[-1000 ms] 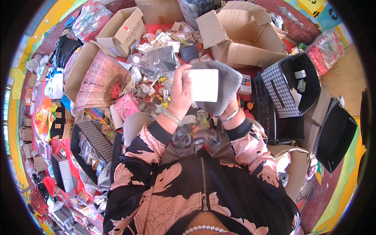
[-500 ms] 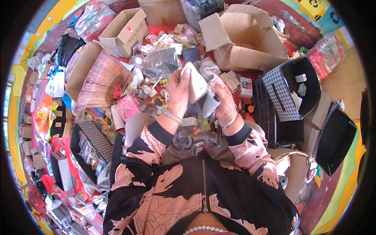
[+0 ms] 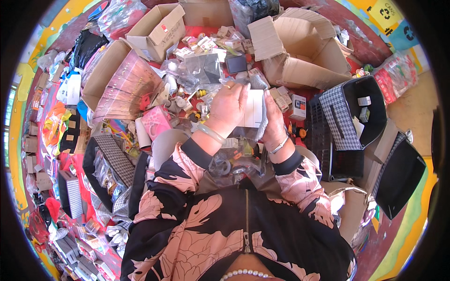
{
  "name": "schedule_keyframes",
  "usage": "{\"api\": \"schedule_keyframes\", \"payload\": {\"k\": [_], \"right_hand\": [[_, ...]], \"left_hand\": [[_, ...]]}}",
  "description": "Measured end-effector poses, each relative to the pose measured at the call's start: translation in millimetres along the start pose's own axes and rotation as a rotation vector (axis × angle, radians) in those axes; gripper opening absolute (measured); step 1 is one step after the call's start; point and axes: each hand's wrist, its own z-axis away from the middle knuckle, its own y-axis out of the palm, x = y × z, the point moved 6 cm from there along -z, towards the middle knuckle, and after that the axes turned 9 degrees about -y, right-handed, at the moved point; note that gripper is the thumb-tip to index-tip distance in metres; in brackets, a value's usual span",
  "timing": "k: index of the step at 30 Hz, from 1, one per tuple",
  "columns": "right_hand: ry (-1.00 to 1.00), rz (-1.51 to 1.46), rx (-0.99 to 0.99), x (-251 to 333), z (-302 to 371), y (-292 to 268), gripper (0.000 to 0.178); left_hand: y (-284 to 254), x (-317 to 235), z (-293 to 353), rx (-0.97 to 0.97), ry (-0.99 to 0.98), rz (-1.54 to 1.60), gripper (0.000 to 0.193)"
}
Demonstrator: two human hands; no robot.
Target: The person sits on the floor surrounded by boxes and various items. They pick up small packaged goods, wipe them with a grey cloth, and place them into a black tray. The person handles multiple items, including plastic-wrapped packages and small boxes, cleaning each one before organizing them.
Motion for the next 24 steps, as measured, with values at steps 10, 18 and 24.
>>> {"api": "schedule_keyframes", "payload": {"k": [10,18,24], "right_hand": [[0.079,-0.024,-0.047,-8.7,-8.3,-15.6,0.041],[-0.054,-0.070,-0.296,5.0,-17.7,-37.0,0.041],[-0.238,-0.114,-0.410,32.9,-25.0,-49.7,0.042]], "left_hand": [[3.3,-6.2,7.7,-0.025,0.031,0.055,0.013],[9.1,33.9,4.4,-0.009,-0.455,0.512,0.034],[42.1,15.3,36.9,0.405,-0.670,1.131,0.041]]}}
